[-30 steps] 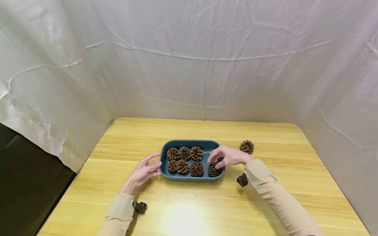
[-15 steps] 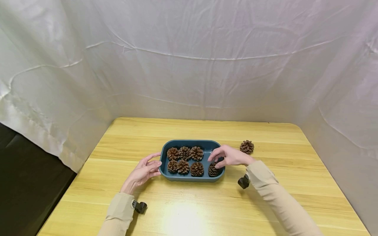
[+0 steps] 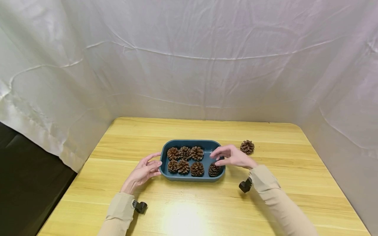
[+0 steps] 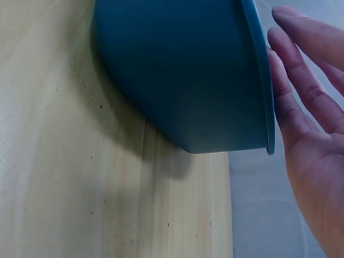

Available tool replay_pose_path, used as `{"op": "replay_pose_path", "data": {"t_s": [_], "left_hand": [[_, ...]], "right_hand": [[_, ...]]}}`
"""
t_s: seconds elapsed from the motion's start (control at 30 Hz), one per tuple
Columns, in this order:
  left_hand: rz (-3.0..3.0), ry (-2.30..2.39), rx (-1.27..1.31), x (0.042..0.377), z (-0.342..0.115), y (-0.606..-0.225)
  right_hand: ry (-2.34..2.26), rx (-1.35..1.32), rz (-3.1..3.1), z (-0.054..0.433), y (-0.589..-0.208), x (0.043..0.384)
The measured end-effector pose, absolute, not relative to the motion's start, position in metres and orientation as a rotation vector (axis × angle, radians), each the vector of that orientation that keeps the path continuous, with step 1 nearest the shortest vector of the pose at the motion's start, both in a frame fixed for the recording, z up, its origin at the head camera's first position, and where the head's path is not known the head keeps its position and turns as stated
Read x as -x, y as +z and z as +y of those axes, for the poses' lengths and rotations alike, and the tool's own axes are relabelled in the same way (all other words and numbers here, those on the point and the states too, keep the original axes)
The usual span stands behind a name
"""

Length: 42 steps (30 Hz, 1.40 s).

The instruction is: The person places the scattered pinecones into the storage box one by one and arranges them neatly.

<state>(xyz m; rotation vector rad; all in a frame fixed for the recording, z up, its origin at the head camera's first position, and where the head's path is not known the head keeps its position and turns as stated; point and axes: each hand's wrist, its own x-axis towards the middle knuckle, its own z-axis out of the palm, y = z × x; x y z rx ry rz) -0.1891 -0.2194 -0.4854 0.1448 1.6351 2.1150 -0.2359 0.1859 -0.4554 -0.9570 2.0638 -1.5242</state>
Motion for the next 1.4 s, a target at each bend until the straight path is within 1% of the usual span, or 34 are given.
{"op": "replay_pose_path", "data": {"t_s": [0.3, 0.67, 0.9, 1.2, 1.4], "left_hand": [[1.618, 2.123, -0.161, 0.189, -0.220, -0.486], [1.617, 2.125, -0.171, 0.189, -0.220, -0.487], [1.614, 2.130, -0.169, 0.189, -0.220, -0.487], [1.608, 2.138, -0.170, 0.189, -0.220, -0.487], [1.608, 2.141, -0.163, 0.188, -0.220, -0.487]], "right_hand": [[-1.682, 0.871, 2.080, 0.196, -0.460, 0.230], [-2.046, 0.716, 2.114, 0.213, -0.476, 0.227], [-2.218, 0.545, 2.198, 0.221, -0.482, 0.224], [-2.452, 0.390, 2.142, 0.232, -0.491, 0.223], [-2.533, 0.169, 2.199, 0.237, -0.494, 0.220]]}}
